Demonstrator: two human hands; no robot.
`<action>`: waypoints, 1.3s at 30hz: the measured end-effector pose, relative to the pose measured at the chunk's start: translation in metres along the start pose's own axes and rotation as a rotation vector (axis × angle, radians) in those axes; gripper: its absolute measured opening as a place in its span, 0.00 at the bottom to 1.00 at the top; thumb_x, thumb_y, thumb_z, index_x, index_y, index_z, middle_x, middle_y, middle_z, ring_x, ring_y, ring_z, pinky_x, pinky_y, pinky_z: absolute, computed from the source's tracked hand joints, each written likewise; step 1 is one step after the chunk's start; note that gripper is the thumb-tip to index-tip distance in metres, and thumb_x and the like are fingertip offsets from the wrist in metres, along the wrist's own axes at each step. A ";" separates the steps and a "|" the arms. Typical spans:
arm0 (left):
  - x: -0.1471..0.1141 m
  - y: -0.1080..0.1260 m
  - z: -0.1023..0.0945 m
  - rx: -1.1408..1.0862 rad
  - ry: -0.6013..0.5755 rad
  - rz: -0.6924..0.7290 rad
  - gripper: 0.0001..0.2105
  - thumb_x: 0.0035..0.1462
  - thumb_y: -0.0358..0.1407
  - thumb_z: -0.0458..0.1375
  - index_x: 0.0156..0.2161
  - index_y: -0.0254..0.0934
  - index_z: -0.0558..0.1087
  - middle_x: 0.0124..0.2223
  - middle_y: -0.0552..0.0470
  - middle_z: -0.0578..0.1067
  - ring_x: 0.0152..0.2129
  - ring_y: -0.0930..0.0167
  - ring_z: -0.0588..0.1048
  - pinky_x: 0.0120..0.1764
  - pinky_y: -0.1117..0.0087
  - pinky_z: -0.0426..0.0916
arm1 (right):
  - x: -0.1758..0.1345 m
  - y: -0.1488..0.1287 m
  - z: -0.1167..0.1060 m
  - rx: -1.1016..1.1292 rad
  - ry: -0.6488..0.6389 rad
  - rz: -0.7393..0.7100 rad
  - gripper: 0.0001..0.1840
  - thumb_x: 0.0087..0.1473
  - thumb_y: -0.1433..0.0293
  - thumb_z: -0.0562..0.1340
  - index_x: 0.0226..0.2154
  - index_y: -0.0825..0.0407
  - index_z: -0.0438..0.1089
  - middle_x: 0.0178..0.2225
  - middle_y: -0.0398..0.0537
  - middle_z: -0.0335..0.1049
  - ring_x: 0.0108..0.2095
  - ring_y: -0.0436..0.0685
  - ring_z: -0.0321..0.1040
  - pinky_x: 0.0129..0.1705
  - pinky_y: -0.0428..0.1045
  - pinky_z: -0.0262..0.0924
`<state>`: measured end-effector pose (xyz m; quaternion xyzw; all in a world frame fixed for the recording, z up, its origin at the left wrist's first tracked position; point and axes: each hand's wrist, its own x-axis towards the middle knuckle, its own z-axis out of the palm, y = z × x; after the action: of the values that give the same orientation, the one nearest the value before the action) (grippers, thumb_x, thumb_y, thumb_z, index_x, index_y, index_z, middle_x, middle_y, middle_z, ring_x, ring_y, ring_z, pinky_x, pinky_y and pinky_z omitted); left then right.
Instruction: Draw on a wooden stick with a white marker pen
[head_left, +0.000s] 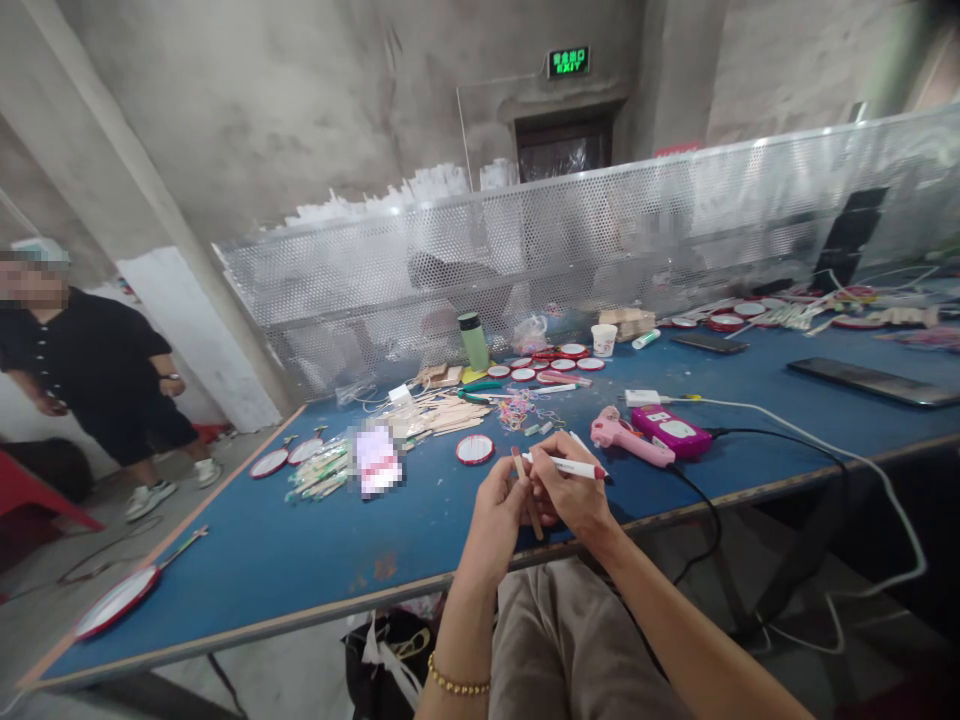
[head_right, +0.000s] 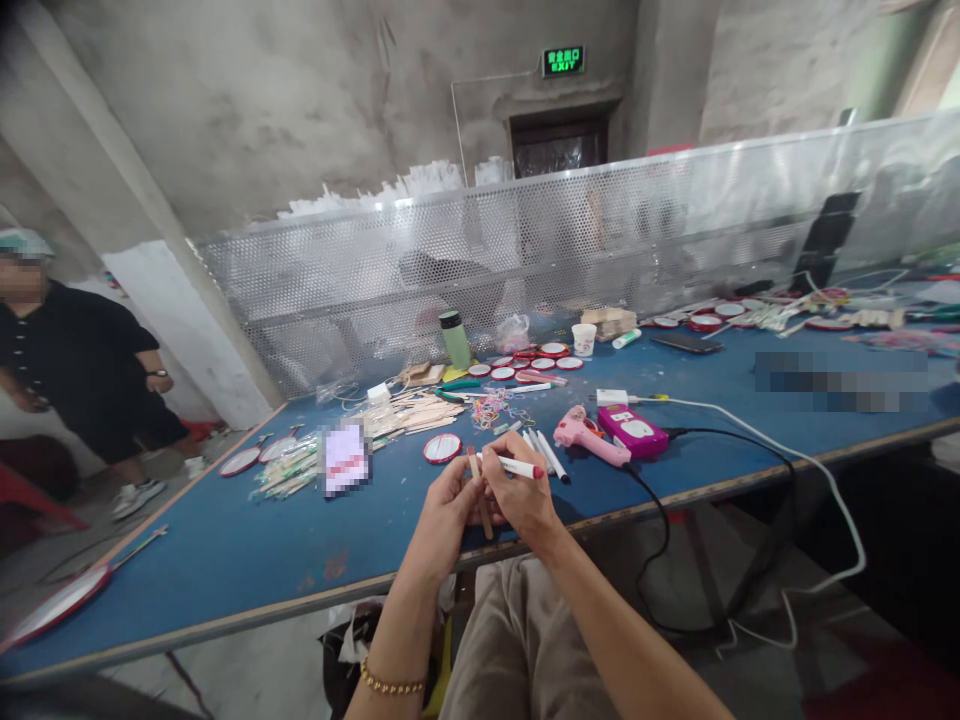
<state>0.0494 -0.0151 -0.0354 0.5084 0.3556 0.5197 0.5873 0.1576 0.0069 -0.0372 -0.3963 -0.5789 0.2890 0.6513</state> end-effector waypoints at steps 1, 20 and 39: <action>0.000 0.000 0.000 -0.002 -0.004 -0.001 0.18 0.50 0.47 0.62 0.39 0.36 0.68 0.28 0.56 0.70 0.21 0.75 0.72 0.25 0.73 0.70 | 0.000 0.000 0.000 0.001 0.001 0.002 0.11 0.54 0.63 0.58 0.23 0.49 0.63 0.16 0.39 0.63 0.15 0.49 0.61 0.16 0.44 0.56; 0.001 0.000 0.001 -0.001 0.011 -0.007 0.18 0.49 0.46 0.62 0.40 0.36 0.68 0.27 0.57 0.70 0.20 0.75 0.72 0.24 0.74 0.69 | 0.001 0.002 0.000 0.037 -0.014 0.037 0.12 0.54 0.61 0.58 0.23 0.49 0.63 0.16 0.38 0.63 0.14 0.49 0.61 0.15 0.44 0.55; 0.001 -0.002 0.002 0.088 0.045 0.029 0.20 0.50 0.51 0.61 0.40 0.36 0.69 0.27 0.56 0.72 0.19 0.73 0.72 0.25 0.71 0.70 | -0.001 0.000 -0.002 -0.023 -0.056 -0.036 0.11 0.54 0.62 0.57 0.24 0.49 0.65 0.16 0.39 0.64 0.18 0.50 0.63 0.19 0.44 0.57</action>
<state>0.0515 -0.0146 -0.0366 0.5270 0.3837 0.5233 0.5487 0.1591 0.0060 -0.0373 -0.3851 -0.6074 0.2815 0.6352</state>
